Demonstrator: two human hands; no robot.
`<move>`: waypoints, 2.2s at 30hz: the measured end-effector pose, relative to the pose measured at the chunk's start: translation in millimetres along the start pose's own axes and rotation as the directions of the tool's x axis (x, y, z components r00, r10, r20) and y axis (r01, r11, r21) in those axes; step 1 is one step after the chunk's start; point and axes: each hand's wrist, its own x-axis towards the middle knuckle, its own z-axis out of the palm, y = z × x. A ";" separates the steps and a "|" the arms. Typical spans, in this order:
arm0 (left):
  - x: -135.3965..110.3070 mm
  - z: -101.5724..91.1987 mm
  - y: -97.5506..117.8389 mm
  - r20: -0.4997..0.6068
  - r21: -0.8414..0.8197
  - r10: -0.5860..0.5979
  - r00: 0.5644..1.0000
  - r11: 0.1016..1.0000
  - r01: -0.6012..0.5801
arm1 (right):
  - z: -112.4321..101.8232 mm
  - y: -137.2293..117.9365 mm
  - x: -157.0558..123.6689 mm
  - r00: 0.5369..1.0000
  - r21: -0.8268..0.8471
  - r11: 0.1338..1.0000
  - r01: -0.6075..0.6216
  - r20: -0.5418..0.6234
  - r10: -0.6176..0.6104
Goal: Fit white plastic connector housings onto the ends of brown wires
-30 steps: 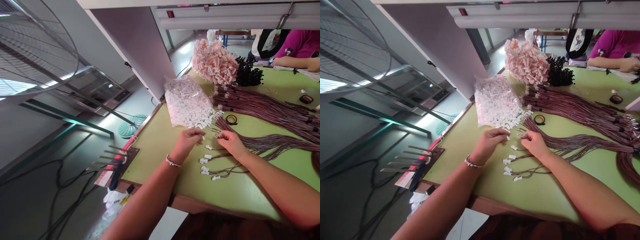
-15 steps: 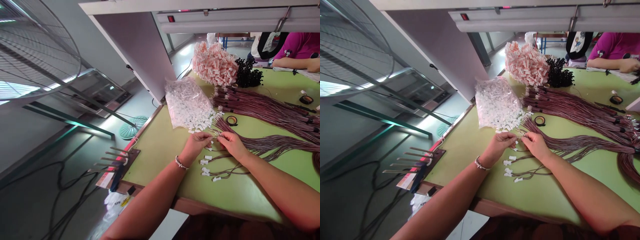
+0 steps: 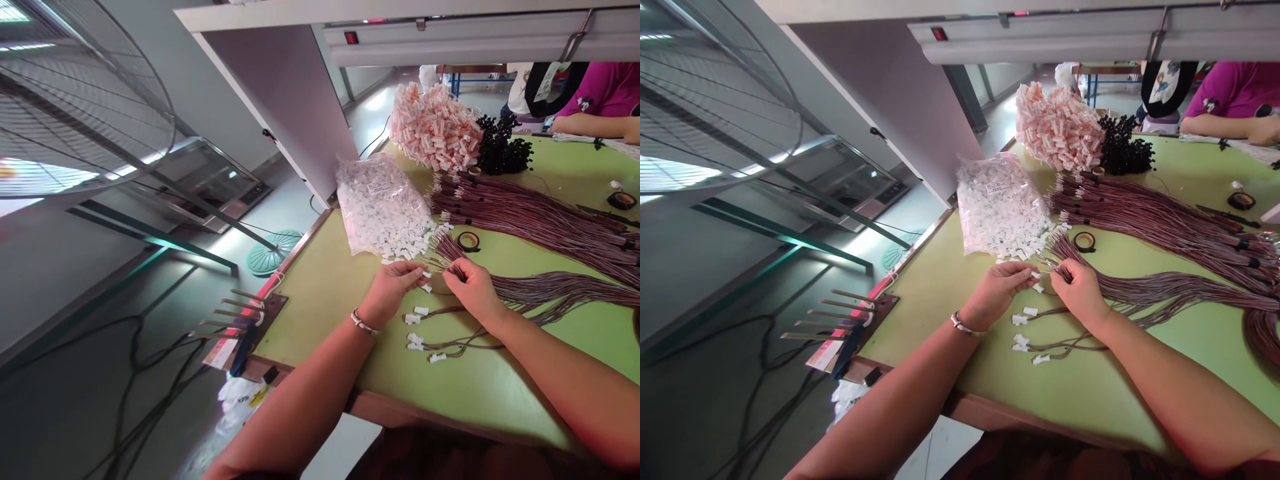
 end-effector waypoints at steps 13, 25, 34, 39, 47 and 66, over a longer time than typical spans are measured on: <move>-2.0 -3.9 -1.0 0.093 -0.051 0.063 0.994 0.997 -0.059 | 1.2 3.8 -0.1 0.998 -0.007 1.000 -0.018 0.052 0.018; -2.3 0.9 -5.2 0.048 0.121 0.112 0.992 0.986 -0.117 | 0.8 8.7 0.2 0.977 -0.196 0.961 0.194 0.133 -0.170; -0.5 5.8 -9.4 0.043 0.016 0.030 0.999 0.999 -0.031 | -4.9 10.0 5.8 0.976 -0.065 0.995 0.081 0.206 -0.066; -1.3 5.7 -7.0 0.048 0.096 0.055 0.997 0.994 -0.059 | -3.3 9.9 3.5 0.991 -0.004 0.999 0.034 0.133 -0.034; 0.1 0.7 -8.1 0.024 0.140 0.046 0.999 0.989 -0.049 | -3.6 11.8 3.6 0.998 -0.052 0.999 0.010 0.068 -0.007; -0.8 6.7 -10.5 -0.019 0.040 -0.003 1.000 0.999 0.004 | 8.0 14.1 -0.8 0.988 -0.204 0.970 0.134 0.103 -0.115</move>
